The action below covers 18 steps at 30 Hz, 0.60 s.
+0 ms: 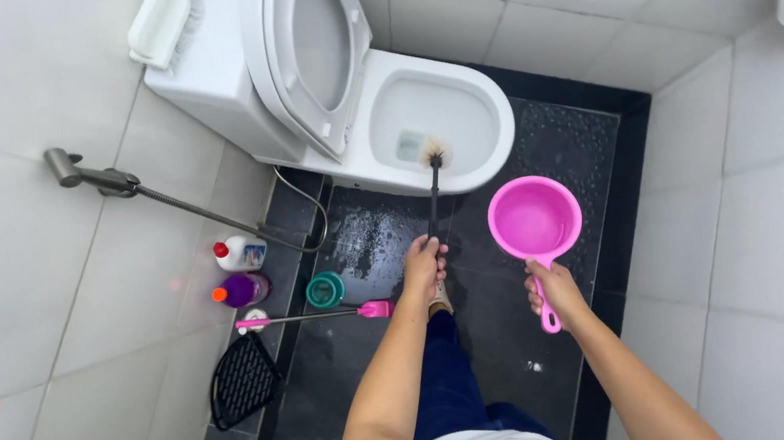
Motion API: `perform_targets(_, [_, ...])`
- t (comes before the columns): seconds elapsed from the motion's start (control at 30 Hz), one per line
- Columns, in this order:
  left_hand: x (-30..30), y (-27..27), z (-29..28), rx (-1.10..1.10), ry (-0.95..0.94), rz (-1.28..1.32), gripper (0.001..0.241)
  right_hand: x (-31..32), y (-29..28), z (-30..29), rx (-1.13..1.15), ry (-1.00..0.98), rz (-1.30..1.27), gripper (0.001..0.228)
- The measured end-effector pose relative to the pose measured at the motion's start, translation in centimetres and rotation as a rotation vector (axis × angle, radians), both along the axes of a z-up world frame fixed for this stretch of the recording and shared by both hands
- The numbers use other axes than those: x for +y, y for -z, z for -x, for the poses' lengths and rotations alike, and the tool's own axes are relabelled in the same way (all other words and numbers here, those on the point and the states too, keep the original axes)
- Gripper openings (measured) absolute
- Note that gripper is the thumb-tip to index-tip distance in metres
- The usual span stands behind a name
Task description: The person fills a pink scoop with water from a sink, then uses a toilet brush to scrub the inside of a toilet bowl. They pour water from the scoop into the toilet and continue scrubbing the bowl with the brush.
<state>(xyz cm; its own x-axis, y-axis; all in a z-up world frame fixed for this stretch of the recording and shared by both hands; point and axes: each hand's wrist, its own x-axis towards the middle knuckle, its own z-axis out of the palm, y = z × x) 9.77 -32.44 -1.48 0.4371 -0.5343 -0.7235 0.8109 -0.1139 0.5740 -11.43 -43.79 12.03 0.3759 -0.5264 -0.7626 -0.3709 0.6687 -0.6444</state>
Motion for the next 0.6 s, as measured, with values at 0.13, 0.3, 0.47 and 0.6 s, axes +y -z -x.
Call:
perform_targets(0.13, [-4.7, 2.2, -3.4, -0.031, -0.002, -0.004, 0.034, -6.7, 1.6, -5.1, -0.002, -0.107, -0.021, 0.025])
perform_targets(0.3, [-9.1, 3.8, -6.0, -0.101, -0.067, -0.133, 0.036, -12.4, 2.3, -10.6, 0.029, -0.210, -0.027, 0.027])
perform_targets(0.47, [-11.7, 7.8, -8.5, -0.008, -0.194, -0.209, 0.047, -18.0, 5.8, -16.2, 0.069, -0.417, 0.083, 0.028])
perform_targets(0.6, [-12.8, 10.4, -8.4, -0.077, -0.255, -0.286, 0.049, -20.9, 7.4, -19.4, 0.168, -0.566, 0.134, 0.027])
